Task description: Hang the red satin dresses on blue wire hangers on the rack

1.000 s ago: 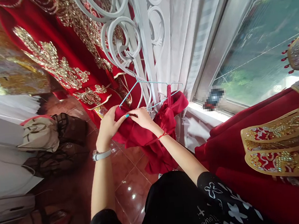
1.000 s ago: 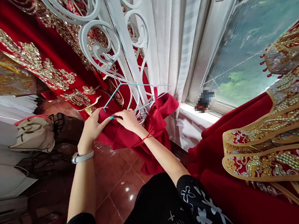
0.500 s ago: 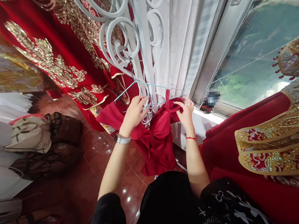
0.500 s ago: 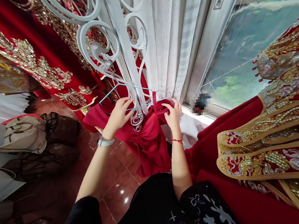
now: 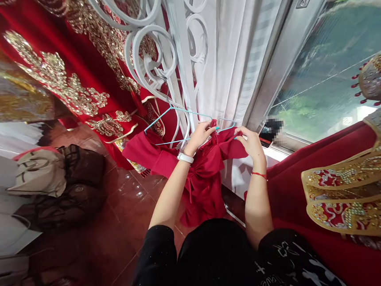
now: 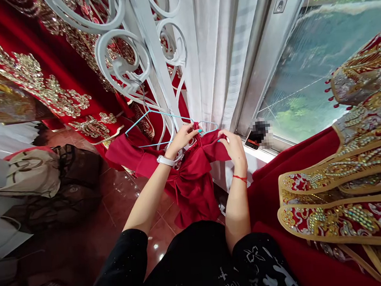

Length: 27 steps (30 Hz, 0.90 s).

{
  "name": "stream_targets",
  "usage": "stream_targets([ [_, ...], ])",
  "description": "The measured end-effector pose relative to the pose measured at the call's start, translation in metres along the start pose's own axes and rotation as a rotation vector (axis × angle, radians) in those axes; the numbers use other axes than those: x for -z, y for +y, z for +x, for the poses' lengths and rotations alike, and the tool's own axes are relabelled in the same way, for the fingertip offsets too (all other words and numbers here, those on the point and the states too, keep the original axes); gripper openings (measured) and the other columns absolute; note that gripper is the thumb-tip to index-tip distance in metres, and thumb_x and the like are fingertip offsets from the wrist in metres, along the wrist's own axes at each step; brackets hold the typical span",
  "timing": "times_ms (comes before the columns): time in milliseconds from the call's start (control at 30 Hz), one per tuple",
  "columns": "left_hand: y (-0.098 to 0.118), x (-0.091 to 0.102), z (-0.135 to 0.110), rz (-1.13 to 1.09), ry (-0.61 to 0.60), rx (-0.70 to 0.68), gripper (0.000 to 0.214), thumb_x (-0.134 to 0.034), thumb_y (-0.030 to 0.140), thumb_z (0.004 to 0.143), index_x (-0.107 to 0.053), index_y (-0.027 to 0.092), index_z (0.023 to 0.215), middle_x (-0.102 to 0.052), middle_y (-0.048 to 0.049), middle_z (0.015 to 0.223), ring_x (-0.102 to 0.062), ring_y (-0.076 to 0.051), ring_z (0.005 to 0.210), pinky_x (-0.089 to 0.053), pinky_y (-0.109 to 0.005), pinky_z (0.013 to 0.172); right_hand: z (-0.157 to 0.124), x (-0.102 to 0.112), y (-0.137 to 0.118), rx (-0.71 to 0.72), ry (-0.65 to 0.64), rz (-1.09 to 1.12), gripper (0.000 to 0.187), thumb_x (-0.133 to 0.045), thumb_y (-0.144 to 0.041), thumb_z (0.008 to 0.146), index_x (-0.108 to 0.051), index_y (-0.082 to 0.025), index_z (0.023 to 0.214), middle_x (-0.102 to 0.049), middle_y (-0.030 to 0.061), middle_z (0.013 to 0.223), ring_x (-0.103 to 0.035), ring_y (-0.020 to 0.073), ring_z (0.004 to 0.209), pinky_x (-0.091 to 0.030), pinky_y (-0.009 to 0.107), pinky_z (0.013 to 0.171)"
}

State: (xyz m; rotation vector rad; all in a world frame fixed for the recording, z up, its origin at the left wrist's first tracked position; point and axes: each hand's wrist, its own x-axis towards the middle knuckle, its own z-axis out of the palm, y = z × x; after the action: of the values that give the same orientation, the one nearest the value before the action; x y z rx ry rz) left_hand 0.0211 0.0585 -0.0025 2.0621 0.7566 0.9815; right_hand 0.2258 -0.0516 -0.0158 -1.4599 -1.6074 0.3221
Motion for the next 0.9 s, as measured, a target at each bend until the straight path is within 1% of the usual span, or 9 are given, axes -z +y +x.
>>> stream_targets([
  [133, 0.001, -0.002, -0.003, 0.022, 0.04, 0.017, 0.024, -0.062, 0.032, 0.092, -0.059, 0.018, 0.072, -0.058, -0.0008, 0.067, -0.054, -0.017, 0.069, -0.049, -0.032, 0.075, 0.027, 0.012, -0.028, 0.044, -0.008, -0.104, 0.023, -0.047, -0.019, 0.085, -0.069, -0.023, 0.09, -0.073, 0.004, 0.087, -0.062, 0.0211, 0.077, -0.046, 0.034, 0.082],
  [233, 0.003, -0.003, -0.002, 0.02, 0.033, 0.005, 0.024, -0.06, 0.028, 0.091, -0.056, 0.019, 0.07, -0.059, -0.0007, 0.068, -0.053, -0.017, 0.07, -0.047, -0.032, 0.076, 0.045, 0.011, -0.055, 0.118, -0.084, -0.123, 0.027, -0.044, -0.016, 0.085, -0.07, -0.024, 0.089, -0.074, 0.0035, 0.091, -0.064, 0.0209, 0.08, -0.045, 0.033, 0.083],
  [400, 0.0, 0.0, 0.002, 0.03, 0.009, 0.037, 0.019, -0.055, 0.013, 0.085, -0.056, 0.018, 0.067, -0.063, -0.0019, 0.069, -0.056, -0.018, 0.072, -0.049, -0.032, 0.075, 0.053, -0.01, -0.092, 0.213, -0.193, -0.232, 0.04, -0.044, -0.007, 0.079, -0.069, -0.025, 0.105, -0.074, 0.0046, 0.097, -0.066, 0.0255, 0.092, -0.047, 0.037, 0.088],
  [467, 0.001, 0.001, -0.001, 0.058, 0.002, 0.064, 0.017, -0.055, 0.01, 0.084, -0.061, 0.016, 0.069, -0.068, -0.0043, 0.073, -0.061, -0.02, 0.077, -0.051, -0.034, 0.078, 0.049, -0.021, -0.096, 0.227, -0.171, -0.211, 0.052, -0.043, -0.002, 0.075, -0.064, -0.025, 0.117, -0.074, 0.0054, 0.108, -0.067, 0.0264, 0.102, -0.049, 0.039, 0.093],
  [533, 0.007, 0.003, -0.011, 0.08, 0.049, 0.052, 0.014, -0.056, 0.011, 0.085, -0.069, 0.014, 0.083, -0.074, -0.0087, 0.089, -0.067, -0.023, 0.089, -0.053, -0.037, 0.088, 0.042, -0.03, -0.094, 0.216, -0.092, -0.149, 0.057, -0.041, -0.002, 0.076, -0.059, -0.024, 0.125, -0.071, 0.007, 0.12, -0.065, 0.0255, 0.113, -0.049, 0.041, 0.1],
  [633, 0.025, 0.012, -0.046, 0.101, 0.225, 0.012, 0.025, -0.057, 0.019, 0.092, -0.071, 0.016, 0.112, -0.074, -0.0129, 0.118, -0.068, -0.024, 0.111, -0.052, -0.038, 0.1, 0.032, -0.043, -0.087, 0.16, 0.069, -0.069, 0.053, -0.04, -0.007, 0.085, -0.054, -0.021, 0.133, -0.065, 0.0109, 0.135, -0.06, 0.024, 0.127, -0.046, 0.043, 0.111],
  [733, 0.044, 0.034, -0.093, 0.214, 0.499, 0.081, 0.028, -0.051, 0.025, 0.096, -0.07, 0.019, 0.115, -0.071, -0.0121, 0.117, -0.066, -0.024, 0.111, -0.054, -0.041, 0.098, 0.027, -0.061, -0.085, 0.088, 0.136, -0.101, 0.048, -0.047, -0.019, 0.092, -0.051, -0.021, 0.14, -0.058, 0.0149, 0.145, -0.051, 0.0291, 0.138, -0.038, 0.054, 0.119],
  [833, 0.05, 0.067, -0.128, 0.521, 0.915, 0.225, 0.036, -0.055, 0.029, 0.093, -0.062, 0.019, 0.127, -0.062, -0.0156, 0.134, -0.051, -0.033, 0.134, -0.039, -0.057, 0.116, 0.031, -0.084, -0.087, -0.025, 0.155, -0.223, 0.046, -0.053, -0.026, 0.094, -0.052, -0.022, 0.14, -0.049, 0.02, 0.153, -0.036, 0.0404, 0.149, -0.027, 0.076, 0.116],
  [900, 0.042, 0.09, -0.137, 0.707, 1.01, 0.309, 0.057, -0.066, 0.032, 0.085, -0.053, 0.018, 0.139, -0.051, -0.0183, 0.147, -0.039, -0.038, 0.144, -0.029, -0.063, 0.122, 0.037, -0.098, -0.088, -0.072, 0.184, -0.29, 0.043, -0.053, -0.025, 0.094, -0.055, -0.019, 0.137, -0.046, 0.0232, 0.154, -0.03, 0.0445, 0.15, -0.024, 0.082, 0.112],
])
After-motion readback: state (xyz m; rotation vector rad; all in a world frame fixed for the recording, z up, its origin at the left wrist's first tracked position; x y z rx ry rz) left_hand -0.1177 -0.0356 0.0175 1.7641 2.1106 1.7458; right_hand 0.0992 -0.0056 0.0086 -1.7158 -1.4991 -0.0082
